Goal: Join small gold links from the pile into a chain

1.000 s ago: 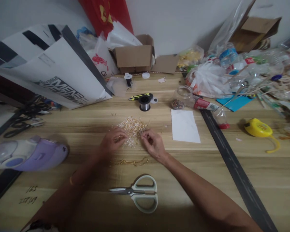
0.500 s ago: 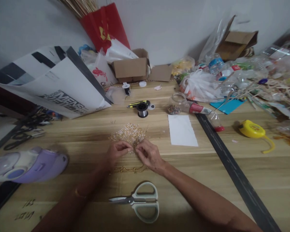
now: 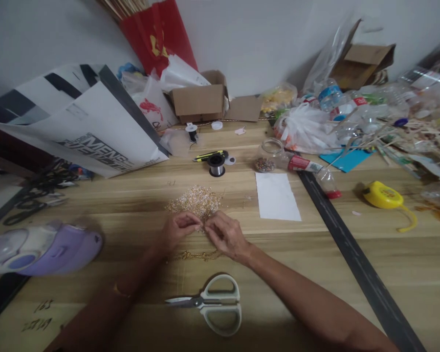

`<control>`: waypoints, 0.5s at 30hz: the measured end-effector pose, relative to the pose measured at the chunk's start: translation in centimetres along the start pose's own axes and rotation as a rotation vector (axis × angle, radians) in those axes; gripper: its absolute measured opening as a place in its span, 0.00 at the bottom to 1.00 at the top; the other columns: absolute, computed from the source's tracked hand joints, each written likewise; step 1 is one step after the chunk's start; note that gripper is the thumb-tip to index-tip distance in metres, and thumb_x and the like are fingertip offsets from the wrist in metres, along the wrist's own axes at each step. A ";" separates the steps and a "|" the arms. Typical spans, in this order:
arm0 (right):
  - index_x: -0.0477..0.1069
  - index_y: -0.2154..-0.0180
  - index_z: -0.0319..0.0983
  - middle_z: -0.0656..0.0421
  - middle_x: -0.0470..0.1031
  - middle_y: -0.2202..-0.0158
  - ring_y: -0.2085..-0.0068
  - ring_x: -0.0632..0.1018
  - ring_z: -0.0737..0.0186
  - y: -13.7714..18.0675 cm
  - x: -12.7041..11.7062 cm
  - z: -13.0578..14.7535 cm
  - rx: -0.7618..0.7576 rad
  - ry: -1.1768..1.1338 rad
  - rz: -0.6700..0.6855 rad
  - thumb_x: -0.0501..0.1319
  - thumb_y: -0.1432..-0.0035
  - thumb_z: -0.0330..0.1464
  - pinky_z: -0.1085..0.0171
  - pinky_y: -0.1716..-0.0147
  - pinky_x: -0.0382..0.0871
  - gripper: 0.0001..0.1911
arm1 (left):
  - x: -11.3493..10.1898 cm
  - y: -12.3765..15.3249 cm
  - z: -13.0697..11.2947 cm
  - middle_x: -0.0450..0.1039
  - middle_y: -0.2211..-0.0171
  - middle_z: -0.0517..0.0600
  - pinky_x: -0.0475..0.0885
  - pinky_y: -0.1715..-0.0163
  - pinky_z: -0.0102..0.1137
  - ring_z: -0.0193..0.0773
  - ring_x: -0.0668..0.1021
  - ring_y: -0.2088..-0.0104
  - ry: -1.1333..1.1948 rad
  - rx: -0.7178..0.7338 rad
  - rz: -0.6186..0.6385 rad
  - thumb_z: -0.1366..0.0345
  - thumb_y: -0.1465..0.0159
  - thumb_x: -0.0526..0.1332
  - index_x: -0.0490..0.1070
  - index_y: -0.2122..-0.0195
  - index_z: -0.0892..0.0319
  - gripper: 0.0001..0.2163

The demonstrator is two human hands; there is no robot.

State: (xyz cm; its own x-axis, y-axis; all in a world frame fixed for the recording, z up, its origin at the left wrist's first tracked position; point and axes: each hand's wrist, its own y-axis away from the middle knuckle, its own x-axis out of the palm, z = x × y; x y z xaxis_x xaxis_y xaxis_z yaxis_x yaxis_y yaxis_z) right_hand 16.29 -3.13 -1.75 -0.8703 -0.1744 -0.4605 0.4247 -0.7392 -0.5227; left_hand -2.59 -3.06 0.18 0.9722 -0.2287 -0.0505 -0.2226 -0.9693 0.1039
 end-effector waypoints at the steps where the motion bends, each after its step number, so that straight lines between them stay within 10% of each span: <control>1: 0.68 0.66 0.40 0.56 0.71 0.70 0.69 0.72 0.61 0.0 0.0 0.0 -0.002 0.002 0.000 0.55 0.39 0.30 0.63 0.70 0.66 0.04 | 0.0 0.0 0.0 0.76 0.73 0.51 0.71 0.66 0.29 0.35 0.77 0.71 -0.006 0.005 0.005 0.60 0.52 0.70 0.73 0.73 0.63 0.12; 15: 0.67 0.64 0.40 0.55 0.71 0.69 0.68 0.72 0.61 0.1 0.0 -0.1 -0.033 0.017 0.019 0.55 0.39 0.29 0.63 0.69 0.67 0.04 | -0.1 0.0 0.1 0.77 0.73 0.50 0.72 0.65 0.28 0.34 0.77 0.70 -0.009 0.023 0.010 0.63 0.51 0.69 0.74 0.72 0.63 0.09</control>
State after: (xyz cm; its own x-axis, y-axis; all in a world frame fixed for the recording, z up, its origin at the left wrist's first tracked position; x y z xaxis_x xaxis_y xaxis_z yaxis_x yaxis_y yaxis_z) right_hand 16.38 -3.13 -1.82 -0.8579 -0.1768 -0.4824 0.4491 -0.7143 -0.5368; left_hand -2.70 -3.07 0.05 0.9692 -0.2393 -0.0583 -0.2343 -0.9688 0.0812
